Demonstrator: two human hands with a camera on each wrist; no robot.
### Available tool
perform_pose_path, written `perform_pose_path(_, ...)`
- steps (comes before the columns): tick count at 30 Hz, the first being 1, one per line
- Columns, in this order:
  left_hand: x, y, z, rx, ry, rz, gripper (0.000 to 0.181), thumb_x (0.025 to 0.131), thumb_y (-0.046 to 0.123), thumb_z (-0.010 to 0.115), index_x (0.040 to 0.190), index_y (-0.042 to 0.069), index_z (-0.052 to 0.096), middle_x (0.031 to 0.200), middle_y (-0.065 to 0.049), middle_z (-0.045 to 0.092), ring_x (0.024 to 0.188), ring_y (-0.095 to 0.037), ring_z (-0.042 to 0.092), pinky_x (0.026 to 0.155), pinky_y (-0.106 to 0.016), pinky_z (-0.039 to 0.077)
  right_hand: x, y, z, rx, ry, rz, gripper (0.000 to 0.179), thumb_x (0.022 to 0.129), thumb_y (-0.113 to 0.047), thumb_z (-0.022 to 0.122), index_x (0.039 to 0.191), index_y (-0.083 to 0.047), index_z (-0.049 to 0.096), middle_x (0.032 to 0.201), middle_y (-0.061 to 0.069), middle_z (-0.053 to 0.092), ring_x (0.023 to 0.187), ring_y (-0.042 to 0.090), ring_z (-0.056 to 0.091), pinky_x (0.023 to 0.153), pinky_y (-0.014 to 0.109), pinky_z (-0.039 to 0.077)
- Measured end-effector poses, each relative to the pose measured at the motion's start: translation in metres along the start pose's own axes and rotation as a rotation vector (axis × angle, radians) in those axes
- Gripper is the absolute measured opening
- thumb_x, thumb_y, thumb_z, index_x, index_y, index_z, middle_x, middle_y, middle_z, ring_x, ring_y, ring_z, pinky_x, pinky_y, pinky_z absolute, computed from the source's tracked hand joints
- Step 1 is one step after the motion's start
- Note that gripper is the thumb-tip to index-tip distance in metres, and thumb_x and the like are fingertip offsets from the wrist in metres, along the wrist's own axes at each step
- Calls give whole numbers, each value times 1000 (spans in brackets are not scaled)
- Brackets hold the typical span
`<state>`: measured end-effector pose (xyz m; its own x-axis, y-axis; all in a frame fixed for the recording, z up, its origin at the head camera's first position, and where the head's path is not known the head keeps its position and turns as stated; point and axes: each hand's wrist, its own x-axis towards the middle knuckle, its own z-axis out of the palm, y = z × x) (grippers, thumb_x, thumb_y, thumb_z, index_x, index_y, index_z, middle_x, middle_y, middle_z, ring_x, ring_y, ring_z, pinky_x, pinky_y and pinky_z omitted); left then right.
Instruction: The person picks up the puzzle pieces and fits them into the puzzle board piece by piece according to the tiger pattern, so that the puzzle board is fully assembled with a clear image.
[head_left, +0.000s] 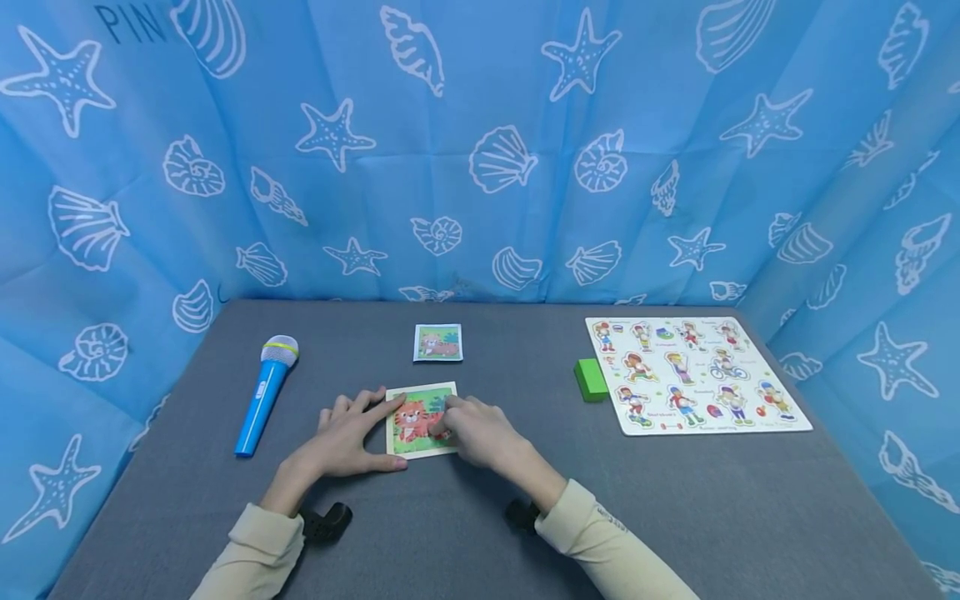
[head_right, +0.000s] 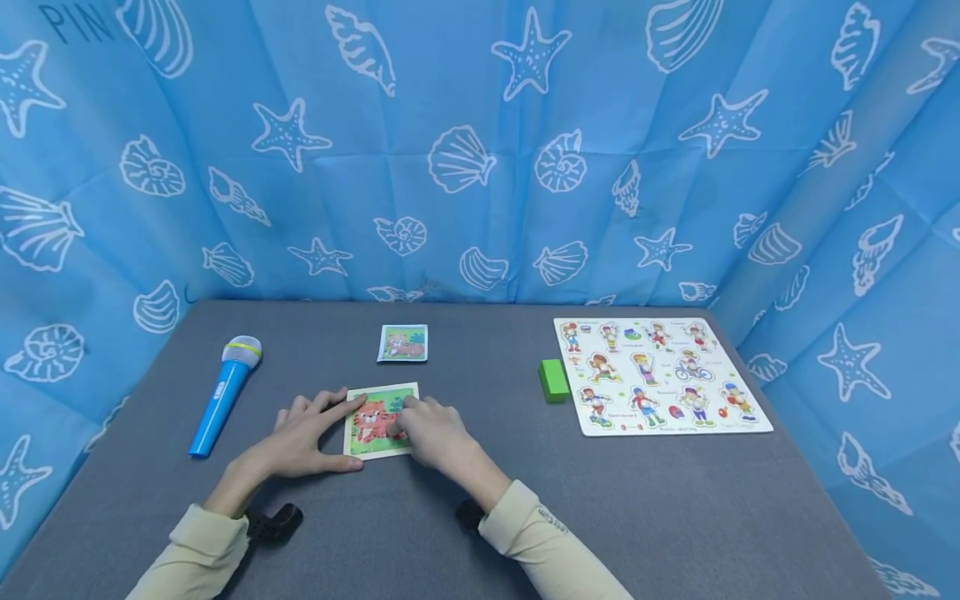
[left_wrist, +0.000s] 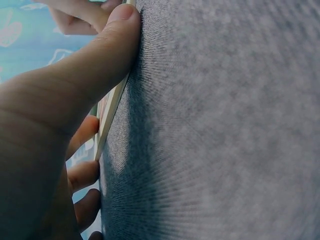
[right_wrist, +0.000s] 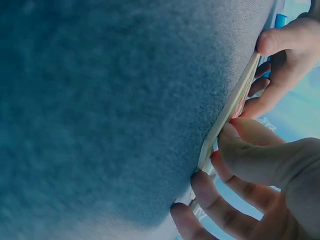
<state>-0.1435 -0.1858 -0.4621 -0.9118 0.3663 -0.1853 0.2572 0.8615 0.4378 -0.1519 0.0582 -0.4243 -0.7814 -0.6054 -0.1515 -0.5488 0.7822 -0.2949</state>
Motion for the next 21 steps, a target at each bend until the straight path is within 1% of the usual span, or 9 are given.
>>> perform_pose_path(3,0,1,0,-4,0,4,99,78,69,76,159,28,38,162,-16,37,94,-23,35,76,-39,23,0,-1,-1,11,-2,15,26,95,-10,72,116,-23,80,105,-1,69,88,15,60,59,25,39)
perform_pose_path(5,0,1,0,-6,2,7,98,78,69,76,159,28,38,162,-16,37,94,-23,35,75,-39,23,0,-1,-2,23,4,21,26,94,-9,72,115,-22,80,106,0,70,86,14,61,57,24,38)
perform_pose_path(9,0,1,0,-8,8,9,98,78,69,76,159,28,38,162,-16,37,94,-23,35,75,-38,22,-1,-1,-3,51,17,25,25,95,-7,71,115,-19,80,101,1,70,72,9,50,53,22,33)
perform_pose_path(10,1,1,0,-7,8,8,98,78,69,76,159,28,38,162,-15,37,94,-23,35,75,-38,22,-1,0,-3,56,17,24,25,95,-7,71,115,-19,80,100,2,69,70,9,46,52,22,32)
perform_pose_path(12,1,1,0,-9,7,8,98,78,69,75,159,28,38,162,-15,37,94,-23,34,75,-38,22,-2,0,-3,66,15,23,25,95,-7,71,115,-18,80,99,2,69,71,9,46,52,22,32)
perform_pose_path(14,0,1,0,-9,7,12,98,79,69,75,159,28,38,162,-15,37,94,-23,35,75,-38,22,-3,0,-3,61,12,25,26,95,-7,71,116,-19,79,102,2,69,75,10,52,55,23,36)
perform_pose_path(17,-1,1,0,-11,6,17,98,79,70,75,159,28,37,163,-16,36,95,-23,36,76,-38,23,-5,0,-1,32,9,23,27,96,-10,71,119,-21,78,110,2,70,90,16,63,61,26,46)
perform_pose_path(19,-2,0,0,-6,9,21,98,79,70,74,159,28,37,163,-16,36,96,-23,36,76,-38,24,-6,0,-1,7,14,16,27,96,-12,72,121,-22,77,113,2,69,99,19,65,66,29,50)
perform_pose_path(21,-2,0,1,0,16,21,98,79,70,74,159,29,37,163,-16,36,97,-23,38,77,-38,26,-7,0,0,-15,20,10,28,96,-14,72,122,-22,77,113,1,69,100,19,65,68,30,52)
